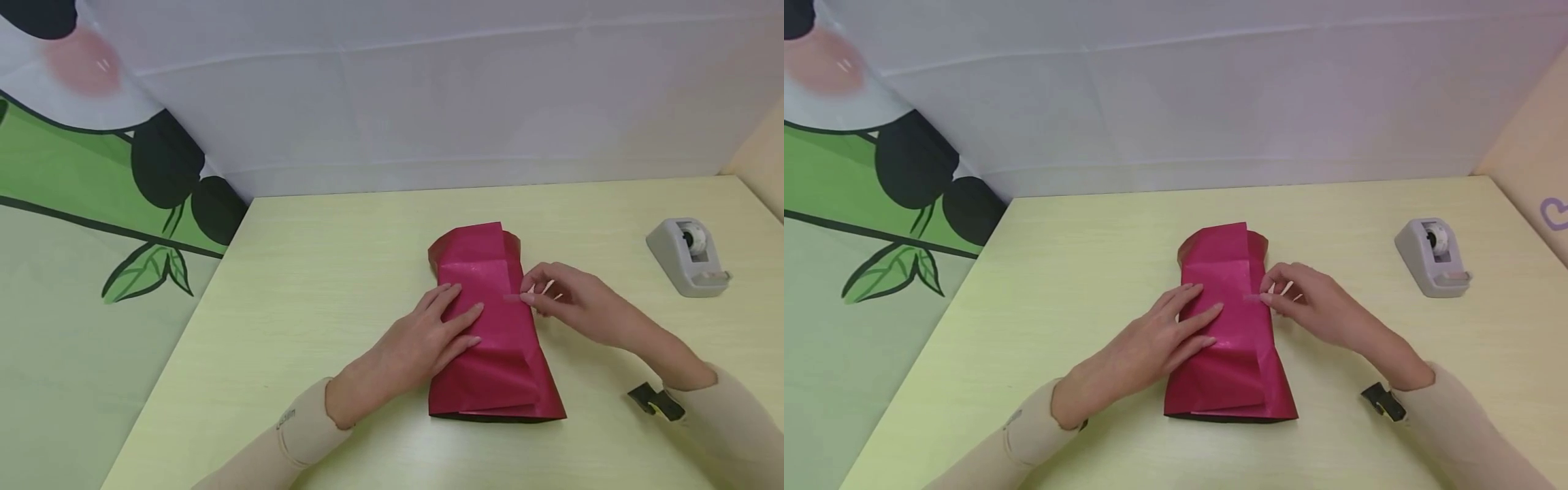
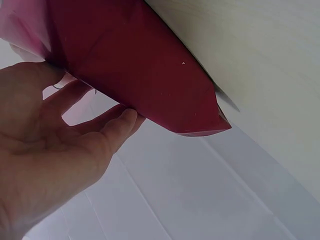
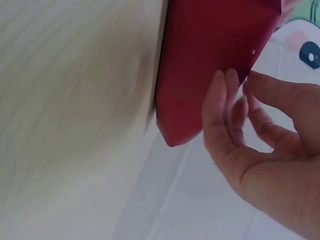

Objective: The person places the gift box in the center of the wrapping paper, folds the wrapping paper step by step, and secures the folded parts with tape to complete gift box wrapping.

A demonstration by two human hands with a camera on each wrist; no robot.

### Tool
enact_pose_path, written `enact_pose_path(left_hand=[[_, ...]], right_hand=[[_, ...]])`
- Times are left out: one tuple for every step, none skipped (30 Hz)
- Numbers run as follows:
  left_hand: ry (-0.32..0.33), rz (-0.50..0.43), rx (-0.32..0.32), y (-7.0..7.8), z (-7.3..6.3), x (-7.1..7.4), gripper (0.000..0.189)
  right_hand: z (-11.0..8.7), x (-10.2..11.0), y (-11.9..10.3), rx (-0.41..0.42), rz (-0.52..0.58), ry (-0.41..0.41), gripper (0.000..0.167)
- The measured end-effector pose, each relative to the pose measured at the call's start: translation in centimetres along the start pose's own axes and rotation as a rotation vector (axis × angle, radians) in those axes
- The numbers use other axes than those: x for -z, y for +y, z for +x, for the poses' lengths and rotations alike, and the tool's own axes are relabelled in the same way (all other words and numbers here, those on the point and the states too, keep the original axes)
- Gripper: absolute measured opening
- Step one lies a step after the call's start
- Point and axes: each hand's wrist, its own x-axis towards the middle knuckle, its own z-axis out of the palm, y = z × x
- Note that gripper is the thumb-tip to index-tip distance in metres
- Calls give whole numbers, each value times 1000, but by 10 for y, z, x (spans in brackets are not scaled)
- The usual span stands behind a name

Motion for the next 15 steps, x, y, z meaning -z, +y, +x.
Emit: enact_pose_path(left_hand=[[2, -7, -3, 0, 0, 1, 47], [2, -12, -6, 0, 0, 1, 47], [2, -15, -10, -1, 0, 1, 47], [-2, -19, -13, -1, 0, 2, 47], [-7, -25, -15, -2, 0, 2, 48], [-14, -32, -17, -2, 1, 3, 48], [-26, -40, -16, -2, 1, 4, 49], [-37, -50, -17, -3, 1, 5, 50], [-47, -58, -18, -3, 1, 5, 51], [-59, -66, -19, -4, 1, 6, 51], [-69, -74, -21, -4, 0, 7, 52], [-78, -80, -25, -4, 0, 8, 52], [-85, -84, -30, -5, 0, 9, 53], [-88, -90, -37, -5, 0, 9, 53], [-94, -95, -41, -5, 0, 9, 53]], right_hand=[[-2, -1, -2, 26, -56, 32, 14], [-4, -3, -5, 49, -104, 60, 15], [-5, -5, -8, 72, -136, 79, 16], [-6, -7, -10, 94, -154, 85, 17], [-7, -9, -13, 105, -160, 80, 18], [-8, -11, -15, 109, -167, 72, 19], [-9, -13, -17, 108, -176, 63, 20], [-10, -15, -19, 103, -183, 57, 21], [-11, -16, -21, 92, -193, 47, 24], [-12, -17, -23, 79, -199, 41, 27], [-12, -18, -25, 67, -207, 36, 30], [-13, -19, -27, 55, -215, 32, 33], [-13, -19, -28, 48, -219, 29, 35], [-13, -19, -28, 44, -220, 27, 37], [-14, -19, -29, 44, -222, 25, 39]])
